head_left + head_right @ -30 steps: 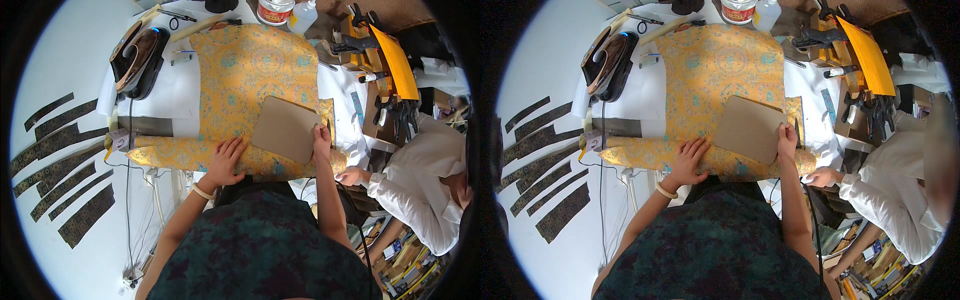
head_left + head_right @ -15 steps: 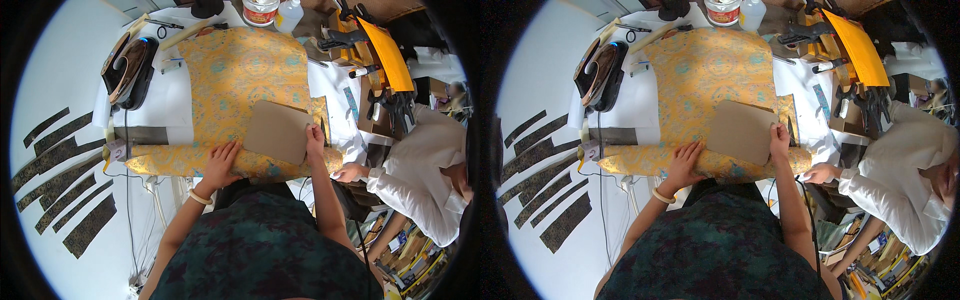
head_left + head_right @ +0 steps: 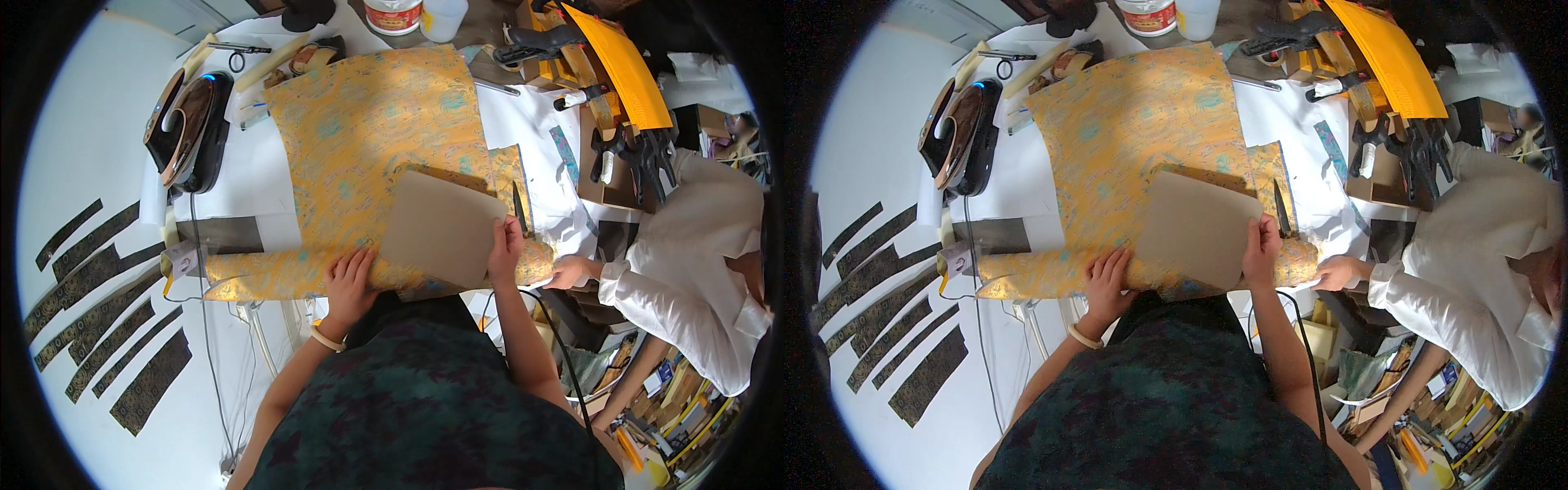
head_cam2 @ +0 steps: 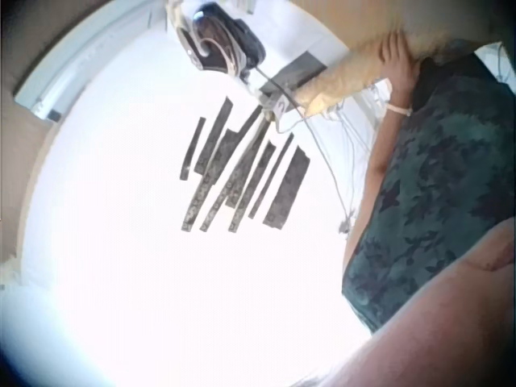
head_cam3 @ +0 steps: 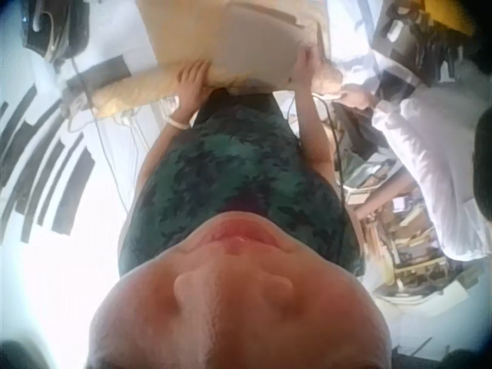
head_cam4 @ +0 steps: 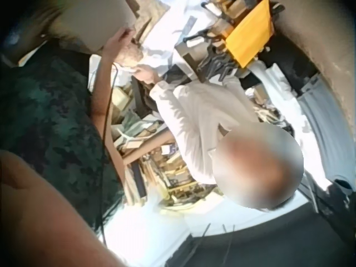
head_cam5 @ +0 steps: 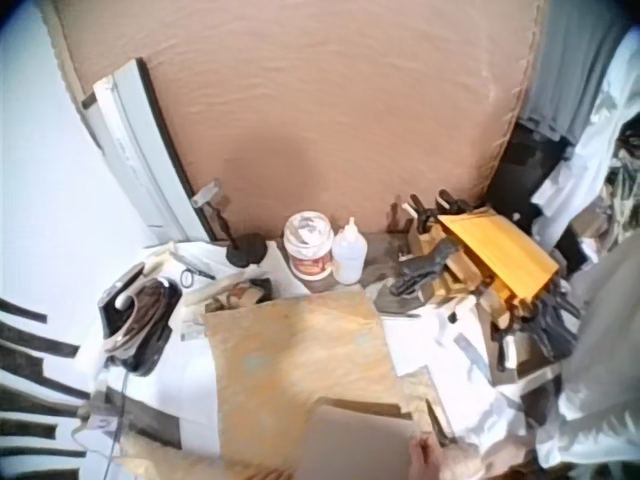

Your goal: The person positions a cardboard template on a patterned fabric, cuts the fabric around the template using scissors, and then irons the cut piece. The person handles the fabric, template, scissors, and iron throughout the process.

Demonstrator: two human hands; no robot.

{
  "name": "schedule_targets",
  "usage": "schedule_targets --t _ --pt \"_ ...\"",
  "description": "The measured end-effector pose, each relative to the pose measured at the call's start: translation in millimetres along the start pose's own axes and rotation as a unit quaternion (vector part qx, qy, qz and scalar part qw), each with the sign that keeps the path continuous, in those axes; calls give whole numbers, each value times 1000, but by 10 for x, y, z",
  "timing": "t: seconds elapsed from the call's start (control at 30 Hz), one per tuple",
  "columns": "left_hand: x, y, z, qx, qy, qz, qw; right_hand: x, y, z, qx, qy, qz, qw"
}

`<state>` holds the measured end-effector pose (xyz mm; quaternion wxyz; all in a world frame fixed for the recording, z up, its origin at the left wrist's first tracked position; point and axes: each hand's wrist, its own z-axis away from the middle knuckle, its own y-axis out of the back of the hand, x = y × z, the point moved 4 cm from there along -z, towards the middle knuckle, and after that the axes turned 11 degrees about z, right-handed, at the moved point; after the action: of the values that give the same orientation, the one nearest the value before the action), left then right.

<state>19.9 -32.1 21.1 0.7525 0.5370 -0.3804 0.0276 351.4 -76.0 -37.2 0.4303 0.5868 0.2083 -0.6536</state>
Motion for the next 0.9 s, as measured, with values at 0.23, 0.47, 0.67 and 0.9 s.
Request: schedule_targets --t 0.23,0.47,0.67,0.9 --pt "-5 -154 120 48 -7 -17 999 -95 30 178 16 25 33 999" --pt "-58 -252 217 52 -21 -41 998 -127 10 328 53 64 17 996" --pt "-14 -274 286 77 -15 -36 996 38 64 460 53 77 50 994" --pt "-17 -283 289 74 -18 -38 996 -29 42 439 66 93 74 991"
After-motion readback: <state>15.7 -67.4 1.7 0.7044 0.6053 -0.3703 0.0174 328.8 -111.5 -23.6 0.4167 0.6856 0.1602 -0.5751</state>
